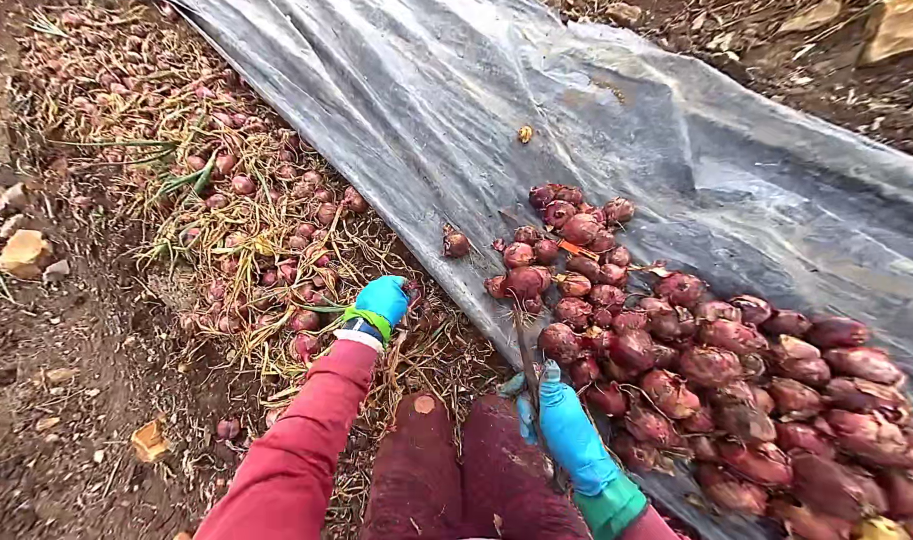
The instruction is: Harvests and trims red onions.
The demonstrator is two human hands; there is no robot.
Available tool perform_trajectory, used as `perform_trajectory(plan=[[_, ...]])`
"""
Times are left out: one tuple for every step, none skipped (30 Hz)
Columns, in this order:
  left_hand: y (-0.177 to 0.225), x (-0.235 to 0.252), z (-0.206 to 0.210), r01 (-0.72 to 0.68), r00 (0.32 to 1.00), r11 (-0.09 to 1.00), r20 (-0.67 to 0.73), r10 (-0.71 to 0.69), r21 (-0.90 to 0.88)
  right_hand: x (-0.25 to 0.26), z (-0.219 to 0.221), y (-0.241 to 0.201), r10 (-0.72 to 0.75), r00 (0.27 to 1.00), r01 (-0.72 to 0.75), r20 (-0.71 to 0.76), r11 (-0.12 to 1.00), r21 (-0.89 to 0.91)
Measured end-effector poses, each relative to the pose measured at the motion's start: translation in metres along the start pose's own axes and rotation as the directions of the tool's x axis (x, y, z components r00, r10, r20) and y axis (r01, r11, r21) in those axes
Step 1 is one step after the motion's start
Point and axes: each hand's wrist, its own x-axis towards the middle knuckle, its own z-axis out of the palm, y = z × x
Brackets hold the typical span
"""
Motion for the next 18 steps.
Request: perform_trajectory(plan=[[-0.003, 0.033, 0.014, 0.008, 1.0, 0.999, 0.004, -0.008, 0.033, 0.0, -0.005, 0.008, 0.063, 0.998, -0.063, 0.005, 0.998, 0.0], [-0.007, 0.062, 0.033, 0.011, 0.999, 0.997, 0.038, -0.014, 0.07, -0.004, -0.008, 0.017, 0.128, 0.992, -0.128, 0.011, 0.992, 0.003], [-0.012, 0.082, 0.055, 0.017, 0.995, 0.995, 0.093, -0.026, 0.095, -0.008, -0.011, 0.024, 0.189, 0.982, -0.189, 0.025, 0.982, 0.011], [-0.017, 0.097, 0.074, 0.038, 0.987, 0.993, 0.148, -0.054, 0.113, -0.008, -0.013, 0.032, 0.245, 0.969, -0.246, 0.034, 0.969, 0.038], [-0.023, 0.106, 0.089, 0.078, 0.975, 0.987, 0.193, -0.105, 0.142, -0.007, -0.014, 0.038, 0.293, 0.955, -0.295, 0.035, 0.952, 0.08], [-0.028, 0.111, 0.098, 0.123, 0.962, 0.98, 0.225, -0.157, 0.159, -0.004, -0.014, 0.043, 0.34, 0.94, -0.341, 0.028, 0.931, 0.132], [-0.031, 0.114, 0.099, 0.151, 0.947, 0.974, 0.257, -0.192, 0.168, 0.001, -0.012, 0.046, 0.386, 0.922, -0.383, 0.02, 0.905, 0.186], [-0.034, 0.116, 0.094, 0.159, 0.935, 0.974, 0.291, -0.202, 0.164, 0.009, -0.008, 0.047, 0.425, 0.905, -0.417, 0.02, 0.878, 0.236], [-0.033, 0.11, 0.085, 0.149, 0.929, 0.978, 0.318, -0.188, 0.143, 0.016, -0.002, 0.05, 0.455, 0.89, -0.448, 0.04, 0.854, 0.265], [-0.03, 0.097, 0.071, 0.12, 0.928, 0.986, 0.341, -0.152, 0.113, 0.024, 0.006, 0.053, 0.479, 0.875, -0.479, 0.075, 0.833, 0.276], [-0.022, 0.078, 0.055, 0.079, 0.933, 0.994, 0.347, -0.098, 0.071, 0.034, 0.014, 0.053, 0.481, 0.867, -0.498, 0.132, 0.825, 0.267], [-0.013, 0.055, 0.037, 0.029, 0.935, 0.999, 0.353, -0.04, 0.035, 0.043, 0.024, 0.051, 0.451, 0.868, -0.492, 0.205, 0.834, 0.248], [-0.004, 0.027, 0.021, -0.026, 0.93, 1.0, 0.366, 0.019, 0.014, 0.05, 0.034, 0.046, 0.389, 0.878, -0.456, 0.278, 0.857, 0.24], [0.004, -0.003, 0.008, -0.098, 0.918, 0.995, 0.387, 0.089, 0.005, 0.053, 0.044, 0.039, 0.3, 0.894, -0.391, 0.333, 0.885, 0.252], [0.01, -0.032, -0.002, -0.176, 0.893, 0.984, 0.421, 0.162, -0.005, 0.054, 0.052, 0.028, 0.205, 0.913, -0.31, 0.352, 0.911, 0.272], [0.013, -0.057, -0.011, -0.23, 0.855, 0.973, 0.47, 0.219, -0.036, 0.055, 0.058, 0.016, 0.127, 0.933, -0.227, 0.337, 0.934, 0.275], [0.014, -0.078, -0.018, -0.23, 0.81, 0.968, 0.53, 0.25, -0.105, 0.052, 0.062, 0.004, 0.066, 0.946, -0.149, 0.317, 0.958, 0.245], [0.01, -0.097, -0.025, -0.168, 0.764, 0.961, 0.588, 0.268, -0.22, 0.045, 0.065, -0.006, 0.022, 0.954, -0.077, 0.298, 0.981, 0.176]])
